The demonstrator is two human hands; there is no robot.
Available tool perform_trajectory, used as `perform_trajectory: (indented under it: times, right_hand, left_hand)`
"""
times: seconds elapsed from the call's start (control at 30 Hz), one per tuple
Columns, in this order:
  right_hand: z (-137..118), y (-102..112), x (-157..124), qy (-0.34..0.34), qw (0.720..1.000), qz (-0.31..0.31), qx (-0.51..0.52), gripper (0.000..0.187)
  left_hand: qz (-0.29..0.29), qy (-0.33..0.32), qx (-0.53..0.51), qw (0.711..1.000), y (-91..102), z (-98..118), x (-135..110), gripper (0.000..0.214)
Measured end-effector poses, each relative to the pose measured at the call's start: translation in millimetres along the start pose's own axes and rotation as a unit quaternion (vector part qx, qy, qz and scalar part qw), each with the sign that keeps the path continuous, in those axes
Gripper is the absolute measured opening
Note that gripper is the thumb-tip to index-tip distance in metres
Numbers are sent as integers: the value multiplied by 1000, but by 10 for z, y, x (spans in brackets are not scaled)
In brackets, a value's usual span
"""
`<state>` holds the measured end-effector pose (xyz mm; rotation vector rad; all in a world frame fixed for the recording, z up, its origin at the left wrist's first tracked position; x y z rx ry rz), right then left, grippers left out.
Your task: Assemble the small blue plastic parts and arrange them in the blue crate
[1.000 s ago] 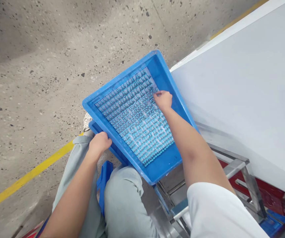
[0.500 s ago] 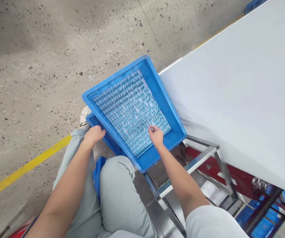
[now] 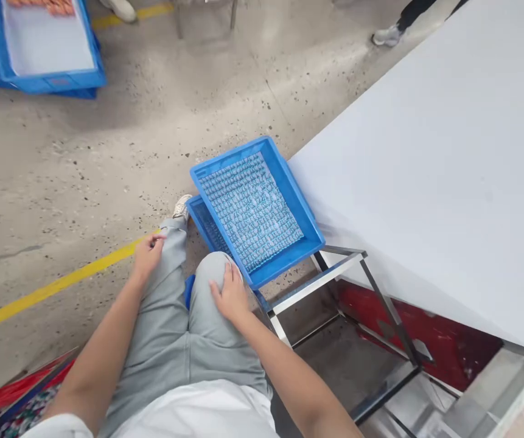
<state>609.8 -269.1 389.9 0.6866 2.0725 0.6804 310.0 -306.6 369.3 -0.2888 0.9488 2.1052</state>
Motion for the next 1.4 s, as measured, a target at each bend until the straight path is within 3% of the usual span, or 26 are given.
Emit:
perform_trajectory:
  times: [0.07, 0.13, 0.23, 0.3, 0.4, 0.47, 0.67, 0.87, 0.97, 1.07, 1.13, 1.2, 1.27, 1.33, 1.4]
  right_hand:
    - [35, -14, -198, -11, 1000, 4, -13, 76]
    - [56, 13, -422, -5, 1000, 21, -1, 66]
    - [-43, 183, -756, 67, 991, 81, 84, 43]
    - [-188, 364, -960, 131, 972, 120, 150, 35]
    - [-406, 700, -1225, 182, 949, 179, 185, 35]
    - [-478, 974, -1387, 186, 938, 231, 179, 35]
    - [-265, 1870, -1941, 144, 898, 385, 159, 28]
    - [-96, 2422, -2526, 130, 878, 424, 179, 15]
    - [23, 2545, -2709, 130, 874, 389, 260, 23]
    - [460, 2742, -2911, 76, 839, 372, 391, 40]
    - [986, 2945, -3219, -1, 781, 443, 441, 46]
    - [1592, 3149, -3665, -84, 717, 550, 420, 46]
    - [2188, 3293, -4112, -166, 663, 631, 367, 42]
    - [2718, 3363, -4484, -241, 612, 687, 309, 41]
    - [3147, 3366, -4699, -319, 596, 687, 267, 42]
  left_hand:
    - [24, 51, -155, 986, 244, -173, -399, 27]
    - [0, 108, -326, 939, 319, -253, -842, 26]
    - [-76, 156, -473, 864, 160, -115, -1516, 24]
    - [-169, 169, -520, 820, -106, 118, -1910, 26]
    - [-311, 174, -537, 764, -530, 609, -2387, 30]
    - [-368, 165, -537, 741, -725, 998, -2625, 28]
    - [-489, 123, -523, 688, -1061, 2091, -3161, 34]
    - [-547, 80, -498, 669, -1229, 2613, -3612, 41]
    - [-584, 62, -469, 659, -1324, 2721, -3808, 42]
    - [-587, 46, -430, 684, -1428, 2646, -3734, 43]
    - [-551, 33, -396, 734, -1446, 2432, -3448, 39]
    - [-486, 36, -361, 795, -1337, 2063, -3003, 35]
    - [-392, 64, -323, 859, -1033, 1566, -2499, 25]
    - [-295, 110, -271, 910, -546, 1046, -2088, 20]
    - [-297, 125, -205, 924, -50, 688, -1896, 22]
Point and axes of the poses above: each hand's wrist, its own x-axis towards the middle knuckle, its own y-axis out of the back of the hand, z = x × y, the point moved 6 cm from there along x, towards the middle knuckle, and after that the axes turned 3 degrees about -z, right-handed, at the moved point
